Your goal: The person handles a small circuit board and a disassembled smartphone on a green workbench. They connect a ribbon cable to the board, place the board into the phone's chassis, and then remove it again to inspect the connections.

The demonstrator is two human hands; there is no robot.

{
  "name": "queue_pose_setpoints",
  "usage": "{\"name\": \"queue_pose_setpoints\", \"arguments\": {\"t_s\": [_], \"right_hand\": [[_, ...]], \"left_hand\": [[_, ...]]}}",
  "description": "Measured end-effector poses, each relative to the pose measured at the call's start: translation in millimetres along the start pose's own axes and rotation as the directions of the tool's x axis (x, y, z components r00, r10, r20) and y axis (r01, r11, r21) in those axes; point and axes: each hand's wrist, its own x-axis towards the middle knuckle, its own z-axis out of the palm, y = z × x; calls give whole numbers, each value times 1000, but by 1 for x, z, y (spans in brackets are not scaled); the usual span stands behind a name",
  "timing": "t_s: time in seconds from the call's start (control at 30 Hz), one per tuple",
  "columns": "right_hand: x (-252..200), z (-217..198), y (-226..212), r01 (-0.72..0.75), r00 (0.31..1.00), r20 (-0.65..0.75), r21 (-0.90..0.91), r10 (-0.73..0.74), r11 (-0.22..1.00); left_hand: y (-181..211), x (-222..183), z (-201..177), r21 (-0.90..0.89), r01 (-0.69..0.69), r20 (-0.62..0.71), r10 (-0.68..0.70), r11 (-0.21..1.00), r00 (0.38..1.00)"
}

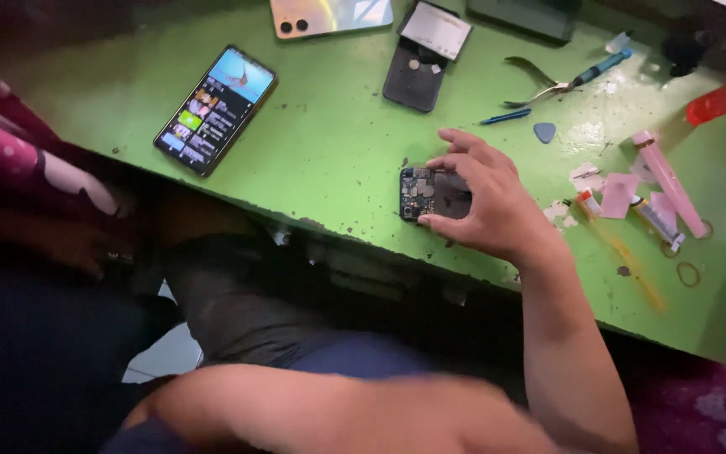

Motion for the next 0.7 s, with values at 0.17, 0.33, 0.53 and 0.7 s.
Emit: {"name": "queue_pose_setpoints", "arguments": {"t_s": [0.17, 0.33, 0.53, 0.7], "right_hand": [[0, 7, 16, 99, 993, -59, -31, -101, 995], [-1, 2, 3, -20, 999, -45, -12, 20, 1000], [0, -4, -4, -43, 999, -16, -23, 42, 999], [0, -1, 1, -20, 1000, -10, -45, 19, 999]], "left_hand": [[70, -42, -132, 459, 153, -330, 8, 875, 944], [-1, -93, -187, 838, 440, -507, 165, 321, 846], [-33, -102, -194, 902, 426, -431, 81, 71, 899], [-24, -90, -186, 943, 327, -329, 20, 61, 944]]}}
